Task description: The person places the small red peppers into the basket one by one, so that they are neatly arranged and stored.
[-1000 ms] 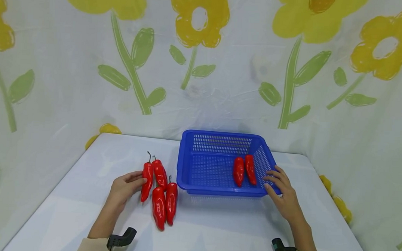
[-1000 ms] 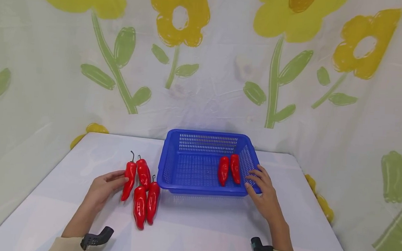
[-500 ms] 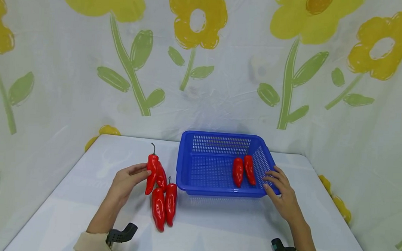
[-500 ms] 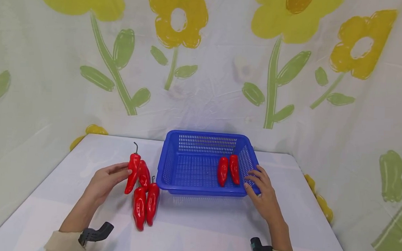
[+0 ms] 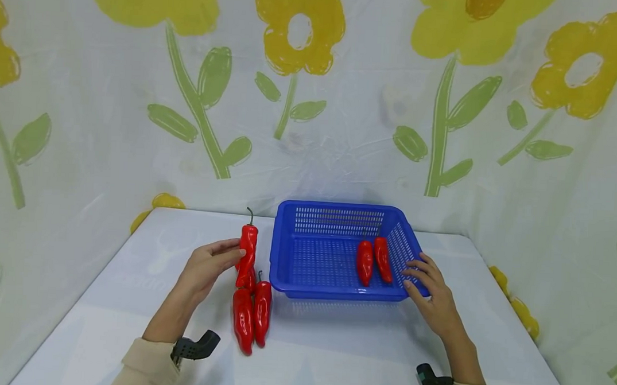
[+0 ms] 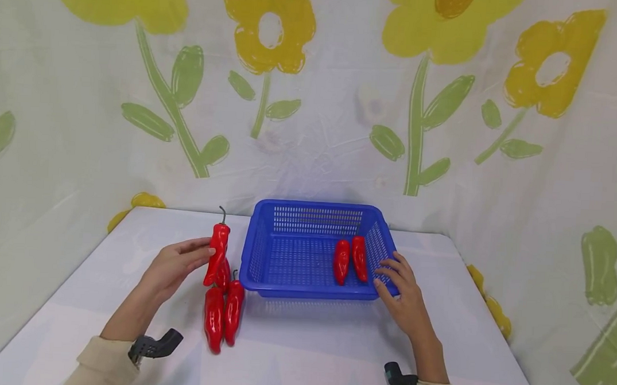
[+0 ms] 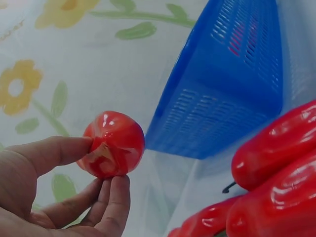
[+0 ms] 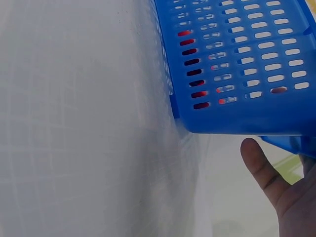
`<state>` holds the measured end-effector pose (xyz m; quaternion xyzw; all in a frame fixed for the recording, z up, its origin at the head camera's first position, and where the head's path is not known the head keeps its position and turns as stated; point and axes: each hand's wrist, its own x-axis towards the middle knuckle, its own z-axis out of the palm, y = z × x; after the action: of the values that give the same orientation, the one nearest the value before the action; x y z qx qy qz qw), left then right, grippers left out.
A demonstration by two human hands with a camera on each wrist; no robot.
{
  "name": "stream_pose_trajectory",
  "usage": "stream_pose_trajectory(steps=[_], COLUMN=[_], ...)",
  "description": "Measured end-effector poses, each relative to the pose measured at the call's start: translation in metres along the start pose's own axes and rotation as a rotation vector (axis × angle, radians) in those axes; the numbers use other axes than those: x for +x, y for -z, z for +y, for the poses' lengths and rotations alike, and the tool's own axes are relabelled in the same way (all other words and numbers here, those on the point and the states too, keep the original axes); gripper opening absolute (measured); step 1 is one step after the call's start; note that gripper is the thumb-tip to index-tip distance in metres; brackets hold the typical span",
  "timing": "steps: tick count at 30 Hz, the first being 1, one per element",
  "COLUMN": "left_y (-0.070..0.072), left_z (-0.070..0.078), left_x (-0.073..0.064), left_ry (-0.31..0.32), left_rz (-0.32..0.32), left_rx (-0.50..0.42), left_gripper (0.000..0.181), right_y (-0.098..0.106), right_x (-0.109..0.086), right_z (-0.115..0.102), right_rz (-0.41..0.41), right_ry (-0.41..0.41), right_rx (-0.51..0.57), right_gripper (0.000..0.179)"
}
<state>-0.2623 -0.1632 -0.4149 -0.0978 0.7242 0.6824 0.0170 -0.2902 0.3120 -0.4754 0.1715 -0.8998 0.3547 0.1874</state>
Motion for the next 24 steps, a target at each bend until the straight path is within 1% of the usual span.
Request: stream_pose_trajectory(steps=[6,12,16,24], left_y=[-0.013,-0.026,-0.032,-0.045], left_z=[0.009,0.019,0.024,0.029], left_x=[0.003,0.004,0.007,0.014], left_ry=[-0.017,-0.03,-0.037,-0.027], left_rz=[-0.019,-0.043,-0.049,-0.053], left_rx=[-0.007,0.018,0.034,0.035], left_gripper=[0.057,0.058,0.056,0.053], right_y=[0.0,-0.001,-0.001,0.001], right_x=[0.0,0.0,0.0,-0.001], right_z=[0.0,0.001,0.0,0.0], right_rz=[-0.004,-0.01,-0.01,-0.008], right_ry=[0.002,-0.005,-0.008,-0.001], right_rx=[0.005,0.003,-0.002,0.001], right_gripper=[0.024,0.025,0.025,0.025])
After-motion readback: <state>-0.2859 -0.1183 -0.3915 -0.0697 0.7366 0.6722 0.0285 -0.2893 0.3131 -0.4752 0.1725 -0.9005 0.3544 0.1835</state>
